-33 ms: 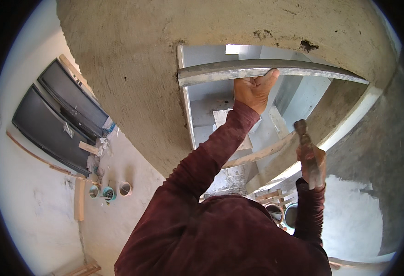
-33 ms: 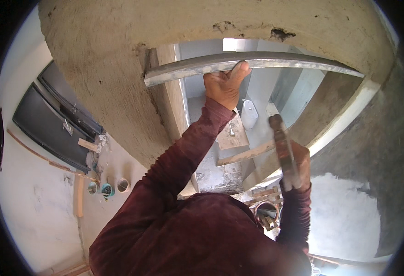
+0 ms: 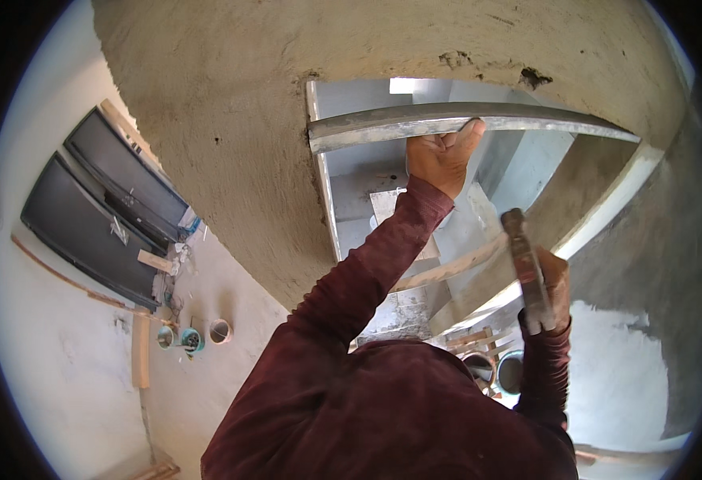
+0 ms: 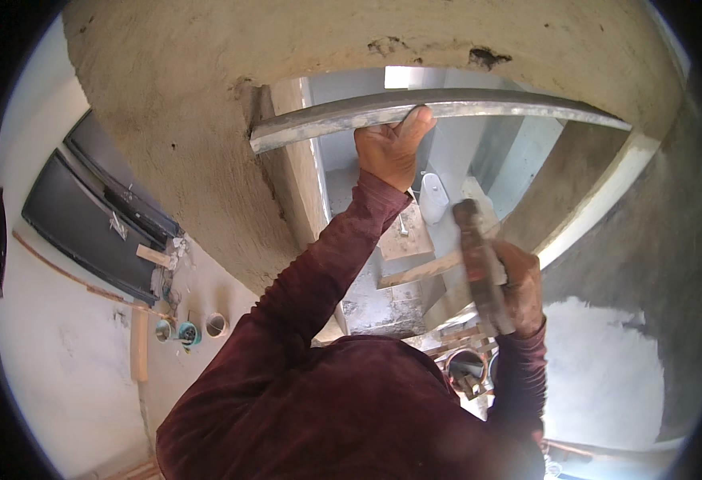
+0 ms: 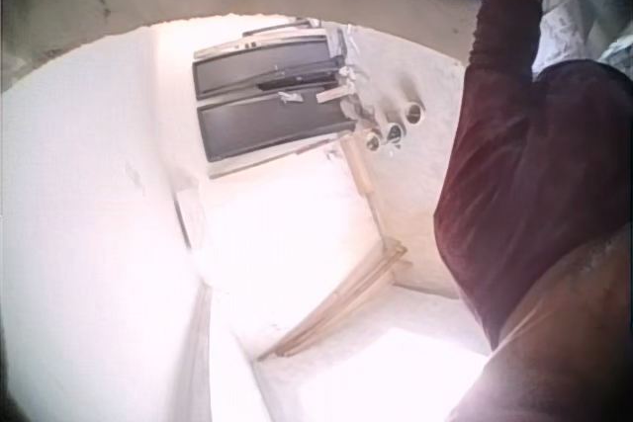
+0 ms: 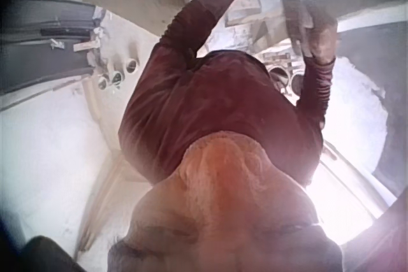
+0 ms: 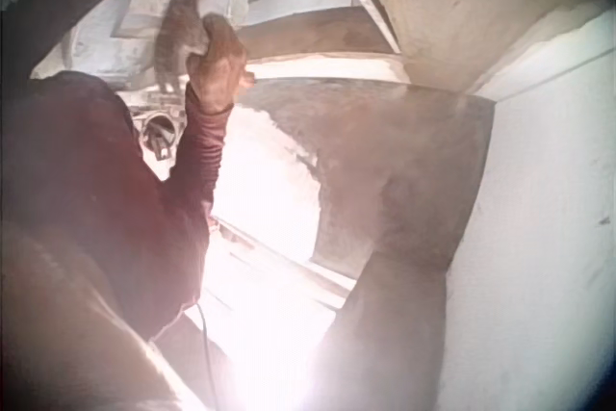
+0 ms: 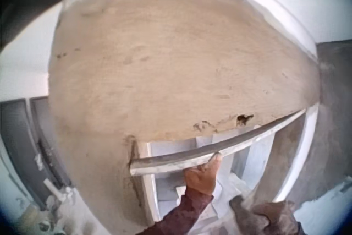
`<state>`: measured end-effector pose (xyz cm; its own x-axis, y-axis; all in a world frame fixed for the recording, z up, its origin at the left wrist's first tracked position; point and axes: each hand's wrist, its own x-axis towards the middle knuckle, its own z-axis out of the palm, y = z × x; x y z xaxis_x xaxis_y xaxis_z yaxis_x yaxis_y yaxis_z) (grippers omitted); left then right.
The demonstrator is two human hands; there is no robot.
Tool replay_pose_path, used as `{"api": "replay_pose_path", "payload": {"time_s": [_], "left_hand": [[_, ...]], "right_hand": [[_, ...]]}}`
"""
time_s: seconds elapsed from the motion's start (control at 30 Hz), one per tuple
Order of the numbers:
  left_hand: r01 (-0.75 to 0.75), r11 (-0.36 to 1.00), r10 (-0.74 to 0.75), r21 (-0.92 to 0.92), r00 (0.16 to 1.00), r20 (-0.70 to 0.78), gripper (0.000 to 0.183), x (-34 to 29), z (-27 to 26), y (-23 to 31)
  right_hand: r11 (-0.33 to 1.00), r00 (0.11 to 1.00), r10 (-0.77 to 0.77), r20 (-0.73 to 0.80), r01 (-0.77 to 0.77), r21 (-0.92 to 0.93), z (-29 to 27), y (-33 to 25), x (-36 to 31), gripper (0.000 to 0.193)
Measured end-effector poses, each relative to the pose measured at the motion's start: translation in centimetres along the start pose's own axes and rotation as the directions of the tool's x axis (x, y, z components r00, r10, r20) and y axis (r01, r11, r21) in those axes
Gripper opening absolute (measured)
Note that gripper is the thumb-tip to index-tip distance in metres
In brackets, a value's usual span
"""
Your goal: The person cuts a metal bar to size using an angle grinder while sitting on the floor. They then retrieve a hammer and nails, and proceed to install the cut metal bar into a wooden frame structure using the hammer.
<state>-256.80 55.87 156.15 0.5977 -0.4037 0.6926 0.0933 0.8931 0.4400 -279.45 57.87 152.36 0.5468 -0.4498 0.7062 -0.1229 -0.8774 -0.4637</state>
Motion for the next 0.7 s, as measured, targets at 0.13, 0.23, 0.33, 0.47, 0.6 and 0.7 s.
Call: {"api": "replay_pose_path", "payload": {"time_s": [0.13,0.23,0.33,0.47,0.6,0.7], "left_hand": [[-0.042,0.990,0.043,0.133,0.999,-0.010,0.016,-0.4,-0.1,-0.5],[-0.104,0.994,0.106,0.024,0.992,-0.064,0.023,-0.2,-0.5,-1.0],[-0.137,0.990,0.132,-0.038,0.986,-0.098,0.038,-0.2,0.9,-1.4],[0.020,0.999,-0.022,-0.032,0.997,-0.068,0.043,-0.7,0.7,-2.2],[0.052,0.999,-0.052,-0.007,0.999,-0.010,0.043,-0.7,0.3,-2.0],[0.054,0.999,-0.054,0.003,0.998,0.016,0.043,-0.9,0.3,-1.9]], "right_hand": [[0.874,0.948,-0.137,0.287,0.252,-0.415,0.4,-7.5,3.8,0.032],[0.802,0.904,-0.153,0.399,0.350,-0.484,3.1,-10.5,6.1,0.023],[0.773,0.904,-0.125,0.410,0.347,-0.530,5.0,-12.2,8.2,0.015],[0.687,0.892,-0.297,0.341,0.448,-0.572,6.9,-10.6,11.0,0.010],[0.663,0.944,-0.200,0.263,0.328,-0.673,7.9,-11.0,12.2,0.007],[0.675,0.943,-0.197,0.267,0.329,-0.661,7.6,-11.3,12.1,0.008]]}}
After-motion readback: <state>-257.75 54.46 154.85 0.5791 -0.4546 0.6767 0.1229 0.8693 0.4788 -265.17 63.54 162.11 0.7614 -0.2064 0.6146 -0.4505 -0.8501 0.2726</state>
